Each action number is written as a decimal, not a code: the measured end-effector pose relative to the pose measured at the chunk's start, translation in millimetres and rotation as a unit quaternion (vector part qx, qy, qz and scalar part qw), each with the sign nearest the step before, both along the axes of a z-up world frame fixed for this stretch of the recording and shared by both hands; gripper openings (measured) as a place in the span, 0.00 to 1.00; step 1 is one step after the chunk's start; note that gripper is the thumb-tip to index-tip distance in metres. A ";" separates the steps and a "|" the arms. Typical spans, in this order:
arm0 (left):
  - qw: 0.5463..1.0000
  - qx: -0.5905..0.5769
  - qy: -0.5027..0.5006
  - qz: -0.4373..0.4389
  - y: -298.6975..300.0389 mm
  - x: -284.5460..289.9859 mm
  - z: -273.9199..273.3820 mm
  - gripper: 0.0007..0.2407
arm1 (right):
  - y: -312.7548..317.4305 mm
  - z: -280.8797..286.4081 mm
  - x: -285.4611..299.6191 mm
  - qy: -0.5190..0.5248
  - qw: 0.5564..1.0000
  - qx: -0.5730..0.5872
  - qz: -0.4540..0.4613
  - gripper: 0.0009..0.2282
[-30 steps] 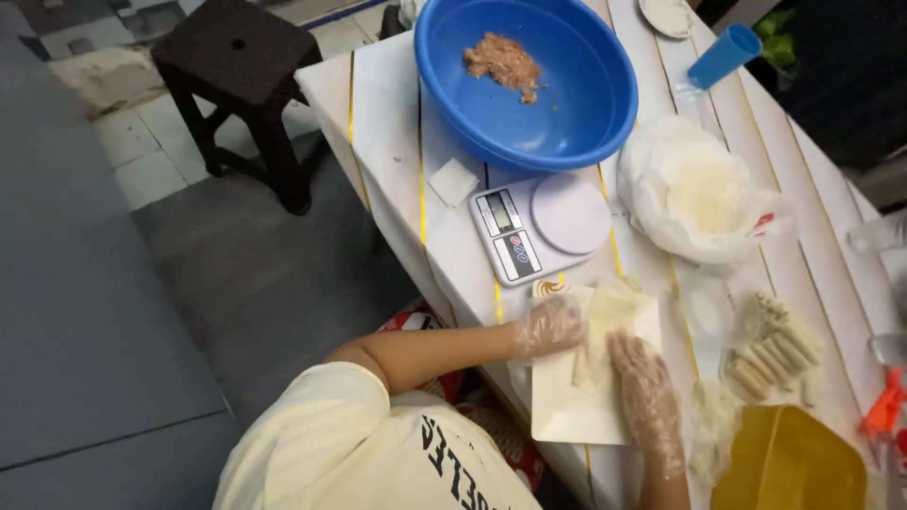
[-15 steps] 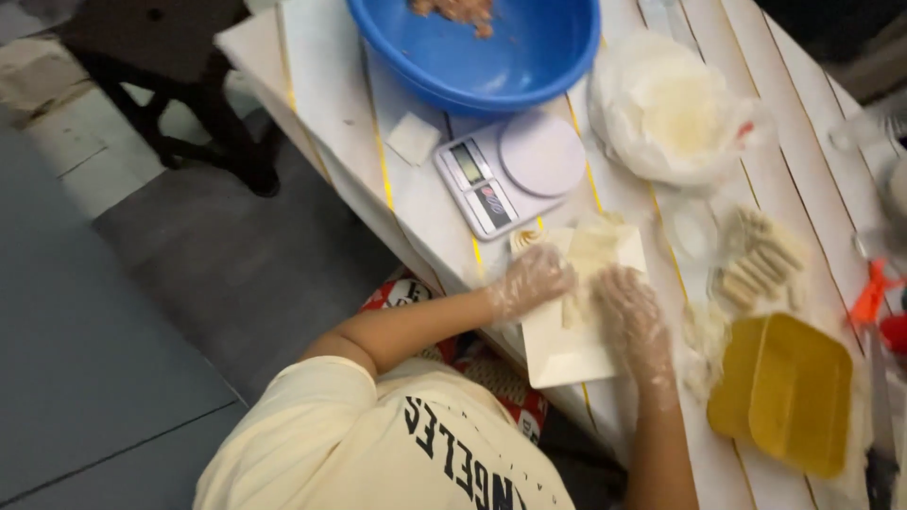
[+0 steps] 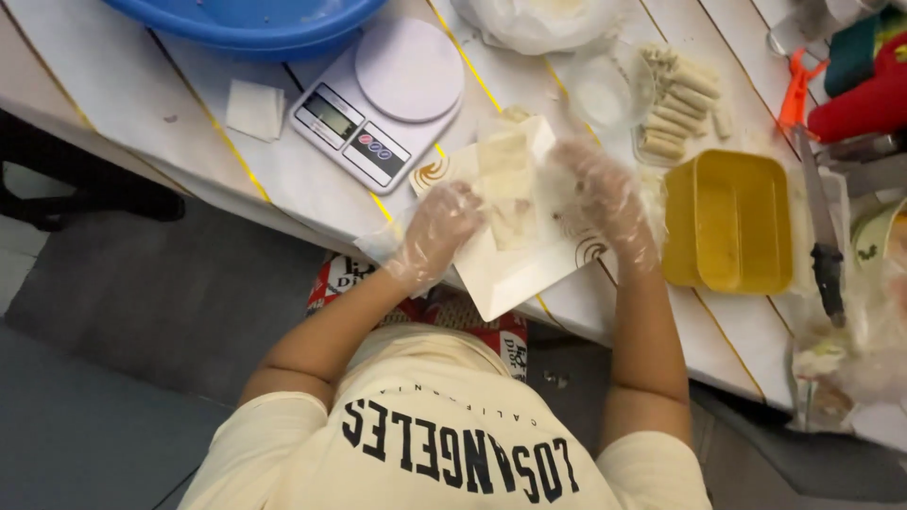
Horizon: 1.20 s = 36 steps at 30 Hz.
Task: The person is preparing lumpia by placing meat filling on wrappers and rolling them into cylinders.
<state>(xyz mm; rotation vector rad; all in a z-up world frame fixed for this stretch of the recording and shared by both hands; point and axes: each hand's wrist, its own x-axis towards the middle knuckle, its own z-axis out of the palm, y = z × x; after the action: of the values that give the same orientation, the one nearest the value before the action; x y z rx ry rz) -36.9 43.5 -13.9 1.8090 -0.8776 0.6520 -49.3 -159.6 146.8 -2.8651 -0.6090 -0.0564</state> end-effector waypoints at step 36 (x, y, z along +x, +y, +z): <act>0.935 0.237 0.255 -0.067 15.9 -17.9 89.1 0.10 | 23.0 -47.0 -35.5 0.023 0.978 0.203 -0.039 0.01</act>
<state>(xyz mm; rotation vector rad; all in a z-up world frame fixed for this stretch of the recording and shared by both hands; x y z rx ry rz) -54.8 59.4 75.2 2.1767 -0.8269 -0.1467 -84.7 -136.7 99.8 -2.4841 -0.4186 -0.1120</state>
